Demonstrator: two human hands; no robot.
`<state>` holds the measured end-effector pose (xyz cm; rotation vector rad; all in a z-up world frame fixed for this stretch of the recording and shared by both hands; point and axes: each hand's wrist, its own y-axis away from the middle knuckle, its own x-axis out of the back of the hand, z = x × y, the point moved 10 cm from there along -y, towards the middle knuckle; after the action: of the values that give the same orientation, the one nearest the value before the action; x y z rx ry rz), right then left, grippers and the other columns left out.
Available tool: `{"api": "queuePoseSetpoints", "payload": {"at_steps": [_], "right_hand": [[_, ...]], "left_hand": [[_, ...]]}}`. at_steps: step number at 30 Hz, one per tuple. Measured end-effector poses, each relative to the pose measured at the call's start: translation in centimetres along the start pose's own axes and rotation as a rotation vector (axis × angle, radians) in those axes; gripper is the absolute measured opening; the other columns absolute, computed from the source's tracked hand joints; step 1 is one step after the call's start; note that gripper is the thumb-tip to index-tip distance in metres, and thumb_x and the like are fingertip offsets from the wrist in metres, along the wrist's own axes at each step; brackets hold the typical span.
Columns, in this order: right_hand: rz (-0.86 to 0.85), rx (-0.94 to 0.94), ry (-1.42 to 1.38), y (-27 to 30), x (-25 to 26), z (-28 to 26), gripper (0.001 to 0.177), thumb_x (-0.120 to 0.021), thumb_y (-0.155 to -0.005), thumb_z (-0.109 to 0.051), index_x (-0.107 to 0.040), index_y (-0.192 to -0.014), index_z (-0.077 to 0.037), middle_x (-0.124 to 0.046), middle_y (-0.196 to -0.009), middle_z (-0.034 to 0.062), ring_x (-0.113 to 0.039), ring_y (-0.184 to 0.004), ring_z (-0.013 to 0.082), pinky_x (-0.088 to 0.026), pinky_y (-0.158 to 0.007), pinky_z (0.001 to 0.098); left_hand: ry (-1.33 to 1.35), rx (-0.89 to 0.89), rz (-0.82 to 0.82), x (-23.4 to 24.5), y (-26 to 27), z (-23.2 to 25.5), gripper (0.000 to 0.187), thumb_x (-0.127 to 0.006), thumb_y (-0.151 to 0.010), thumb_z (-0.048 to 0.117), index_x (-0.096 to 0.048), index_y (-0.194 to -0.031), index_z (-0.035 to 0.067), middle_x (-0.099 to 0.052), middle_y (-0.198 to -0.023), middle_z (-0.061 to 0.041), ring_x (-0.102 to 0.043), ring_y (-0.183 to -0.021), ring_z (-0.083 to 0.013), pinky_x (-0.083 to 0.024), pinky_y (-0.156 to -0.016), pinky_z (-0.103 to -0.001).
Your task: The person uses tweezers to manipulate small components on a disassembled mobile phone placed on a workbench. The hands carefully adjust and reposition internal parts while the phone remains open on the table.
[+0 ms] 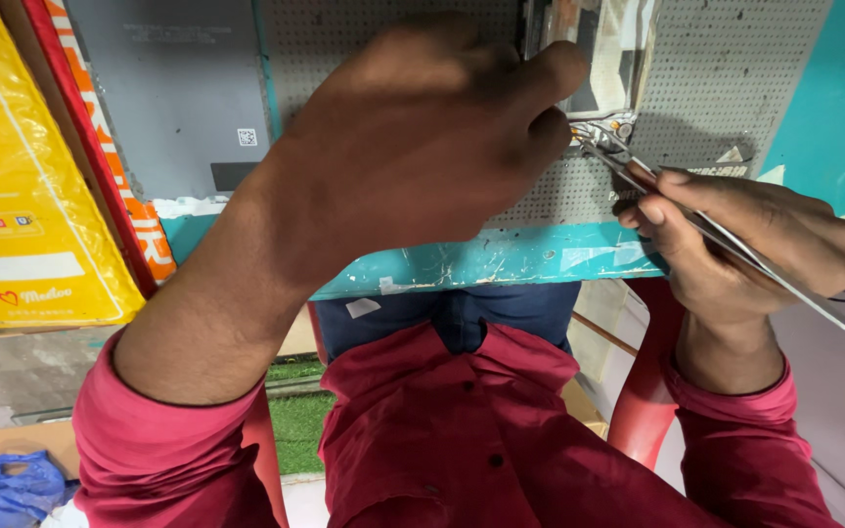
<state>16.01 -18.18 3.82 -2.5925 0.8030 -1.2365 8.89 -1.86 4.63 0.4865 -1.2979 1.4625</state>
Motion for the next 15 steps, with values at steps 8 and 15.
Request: {"api": "queuePoseSetpoints", "payload": {"at_steps": [8,15], "right_hand": [[-0.011,-0.018,-0.005,-0.06,-0.18,-0.09,0.017,-0.075,-0.103,0.001,-0.066,-0.11,0.013,-0.072,-0.092,0.0264,-0.077,-0.083,0.031,-0.066,-0.068,0.0324],[-0.027,-0.014,0.003,-0.02,-0.3,0.0,0.017,-0.076,-0.104,-0.001,-0.067,-0.111,0.012,-0.073,-0.092,0.0248,-0.078,-0.082,0.0294,-0.066,-0.068,0.0313]], "left_hand": [[0.066,0.006,0.027,0.45,-0.14,-0.05,0.015,-0.07,-0.095,0.016,-0.067,-0.1,0.002,-0.064,-0.071,-0.006,-0.067,-0.062,-0.0234,-0.052,-0.061,-0.039],[0.052,0.004,0.058,0.63,-0.04,0.03,0.016,-0.07,-0.097,0.016,-0.066,-0.102,0.002,-0.064,-0.073,-0.005,-0.067,-0.064,-0.0223,-0.051,-0.062,-0.038]]}}
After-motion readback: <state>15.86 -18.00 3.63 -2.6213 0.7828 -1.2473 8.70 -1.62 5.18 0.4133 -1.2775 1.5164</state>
